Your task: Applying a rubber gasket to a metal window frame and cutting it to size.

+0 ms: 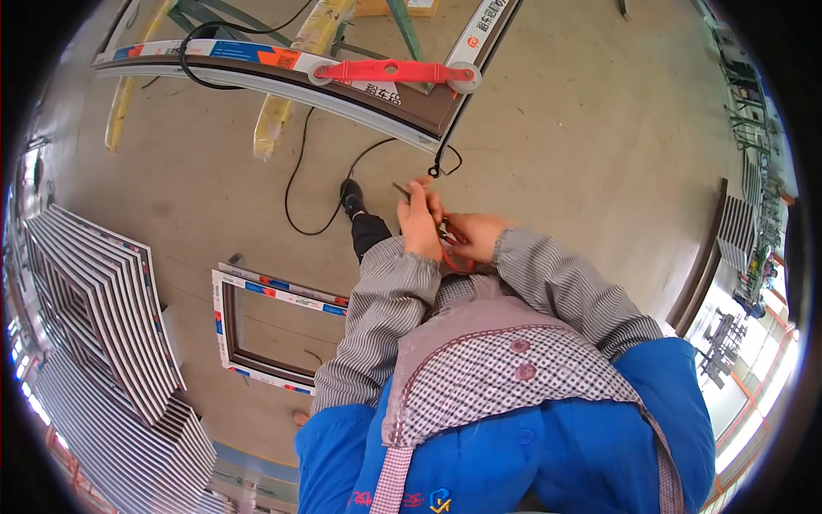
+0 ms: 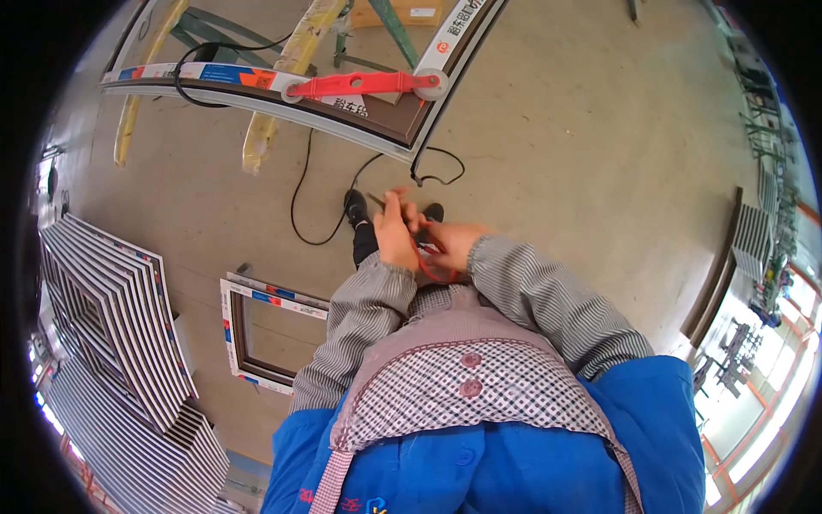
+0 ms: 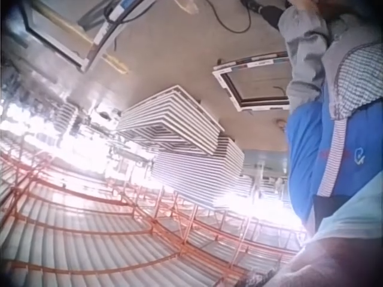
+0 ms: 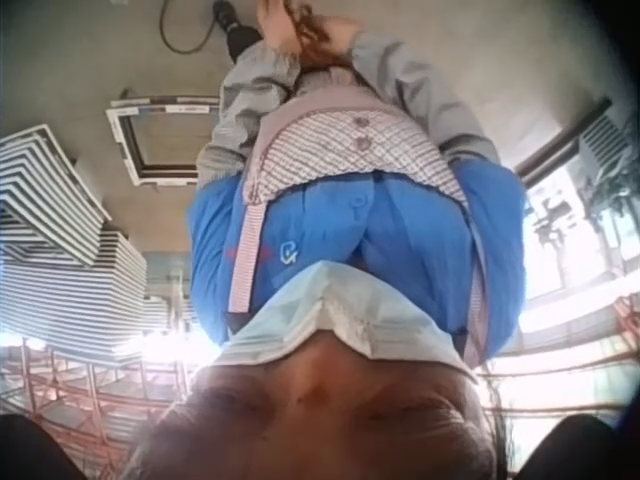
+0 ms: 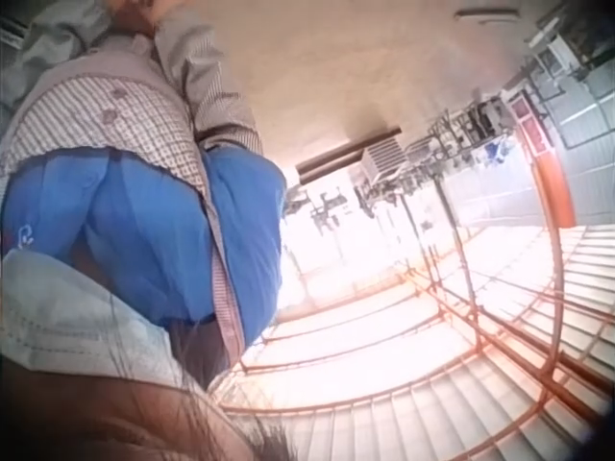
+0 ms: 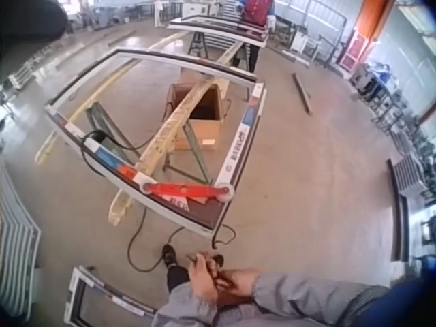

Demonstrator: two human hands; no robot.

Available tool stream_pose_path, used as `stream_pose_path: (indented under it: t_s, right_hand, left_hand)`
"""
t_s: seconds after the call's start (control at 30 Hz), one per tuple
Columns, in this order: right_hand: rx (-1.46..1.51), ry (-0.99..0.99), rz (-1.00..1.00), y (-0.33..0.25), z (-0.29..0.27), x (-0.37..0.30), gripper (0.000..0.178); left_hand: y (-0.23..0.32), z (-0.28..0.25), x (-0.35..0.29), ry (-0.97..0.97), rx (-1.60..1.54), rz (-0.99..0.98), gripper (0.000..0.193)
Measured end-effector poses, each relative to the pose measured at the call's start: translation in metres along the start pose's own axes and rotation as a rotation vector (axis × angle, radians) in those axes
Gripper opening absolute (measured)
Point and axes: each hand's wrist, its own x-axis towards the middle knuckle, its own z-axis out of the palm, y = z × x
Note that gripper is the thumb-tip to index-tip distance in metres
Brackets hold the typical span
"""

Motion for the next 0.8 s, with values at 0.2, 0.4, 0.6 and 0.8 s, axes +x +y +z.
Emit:
stream_pose_path:
  t_s: [0.2, 0.4, 0.6, 0.8]
  right_hand:
    - [0.751, 0.441, 0.436, -0.009, -0.039, 0.062, 0.031]
    - [0.336, 0.643, 0.369, -0.008, -0.039, 0.076, 0.032]
    - [0.391, 0.756, 0.408, -0.006, -0.045, 0.081, 0.032]
    - [0.667, 0.544, 0.337, 0.018, -0.053, 0.081, 0.031]
  left_hand:
    - [0.022, -0.008, 0.023, 0.058, 0.069, 0.014, 0.023]
    - [0.029, 0.008, 0.021, 0.011, 0.182, 0.034, 0.025]
    - [0.026, 0.017, 0.022, -0.029, 0.235, -0.011, 0.023]
    - [0.023, 0.035, 0.030, -0.010, 0.488, 0.092, 0.017]
